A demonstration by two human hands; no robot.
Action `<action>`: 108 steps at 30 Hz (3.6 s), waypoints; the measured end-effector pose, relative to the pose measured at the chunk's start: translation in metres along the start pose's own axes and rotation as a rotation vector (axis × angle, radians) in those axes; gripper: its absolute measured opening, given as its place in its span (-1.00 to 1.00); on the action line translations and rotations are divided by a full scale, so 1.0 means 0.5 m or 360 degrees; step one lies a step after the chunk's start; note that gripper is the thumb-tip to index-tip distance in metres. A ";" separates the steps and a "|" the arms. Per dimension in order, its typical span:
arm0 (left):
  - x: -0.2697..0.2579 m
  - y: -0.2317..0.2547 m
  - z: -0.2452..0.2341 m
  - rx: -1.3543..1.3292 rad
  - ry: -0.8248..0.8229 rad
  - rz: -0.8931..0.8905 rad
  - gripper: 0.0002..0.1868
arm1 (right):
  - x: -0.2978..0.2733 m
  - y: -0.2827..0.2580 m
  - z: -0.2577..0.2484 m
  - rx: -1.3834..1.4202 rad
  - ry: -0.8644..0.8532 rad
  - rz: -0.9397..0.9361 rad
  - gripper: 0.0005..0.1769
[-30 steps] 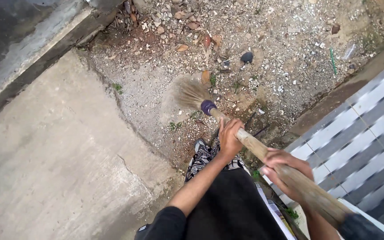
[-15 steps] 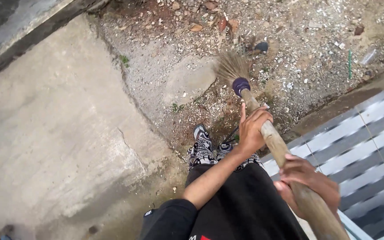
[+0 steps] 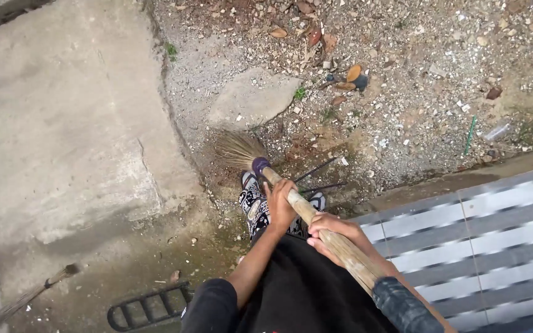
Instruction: Sweeping dirt and debris off an outdoor concrete walkway using a broom.
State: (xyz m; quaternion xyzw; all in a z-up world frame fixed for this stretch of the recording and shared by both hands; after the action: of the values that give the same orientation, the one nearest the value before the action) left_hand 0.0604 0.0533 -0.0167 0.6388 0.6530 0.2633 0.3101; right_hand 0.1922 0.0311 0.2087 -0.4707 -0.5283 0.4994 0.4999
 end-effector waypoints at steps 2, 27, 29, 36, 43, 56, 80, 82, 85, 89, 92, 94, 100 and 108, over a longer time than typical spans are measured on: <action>-0.004 0.069 0.090 -0.0156 0.0001 0.0010 -0.58 | -0.014 -0.031 -0.071 -0.0132 0.0023 0.0015 -0.94; 0.091 0.149 0.431 -0.0095 -0.0329 0.0502 -0.27 | -0.036 0.052 -0.249 -0.0344 0.0344 0.0000 -0.91; 0.104 0.175 0.476 -0.0132 -0.0341 0.0595 -0.27 | -0.031 0.042 -0.268 -0.0377 0.0438 0.0005 -0.89; 0.206 0.449 0.406 -0.0265 -0.0423 0.0943 -0.66 | 0.035 -0.027 -0.345 -0.0660 0.0642 -0.0297 -0.92; 0.441 0.445 0.255 -0.0406 -0.0209 0.1405 -0.78 | 0.234 -0.020 -0.327 -0.0719 0.0166 -0.0724 -0.41; 0.922 -0.050 0.261 0.0343 -0.0340 0.0743 -0.67 | 0.724 0.350 -0.201 -0.0340 -0.0521 0.0051 -0.03; 0.904 0.048 0.409 -0.0050 -0.0078 0.0064 -0.60 | 0.808 0.331 -0.338 -0.0420 -0.0966 -0.0243 -0.88; 0.887 0.115 0.452 -0.0084 -0.0147 0.0125 -0.59 | 0.796 0.289 -0.381 -0.0449 -0.0944 -0.0203 -0.91; 0.871 0.214 0.491 -0.0088 -0.0028 0.0337 -0.53 | 0.774 0.272 -0.418 -0.0627 -0.0971 -0.0116 -0.73; 0.858 0.300 0.560 -0.0385 -0.0210 0.0469 -0.61 | 0.786 0.238 -0.453 -0.0713 -0.0886 0.0045 -0.73; 0.875 0.342 0.555 -0.0455 -0.0302 0.0518 -0.67 | 0.800 0.217 -0.466 -0.0806 -0.0809 0.0129 -0.66; 0.894 0.359 0.533 -0.0512 -0.0348 0.0572 -0.75 | 0.804 0.228 -0.476 -0.0962 -0.0800 0.0282 -0.60; 0.992 0.364 0.393 -0.0461 -0.0047 0.0891 -0.65 | 0.859 0.086 -0.428 0.0024 -0.0795 -0.0596 -0.16; 1.229 0.156 0.243 -0.0220 0.0256 0.0659 -0.54 | 1.067 0.048 -0.292 0.0129 -0.0639 -0.0745 -0.51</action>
State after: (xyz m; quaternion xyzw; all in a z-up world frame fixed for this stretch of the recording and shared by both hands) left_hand 0.2082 0.6636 -0.0826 0.7134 0.5110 0.4156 0.2393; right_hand 0.3075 0.5724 0.2161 -0.2079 -0.6901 0.4745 0.5054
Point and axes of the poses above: each hand's wrist, its own x-axis towards the middle knuckle, its own z-axis out of the palm, y = z × x, the point moved 9 cm from there along x, towards the middle knuckle, and after that the axes turned 10 degrees about y, right-handed, at the moved point
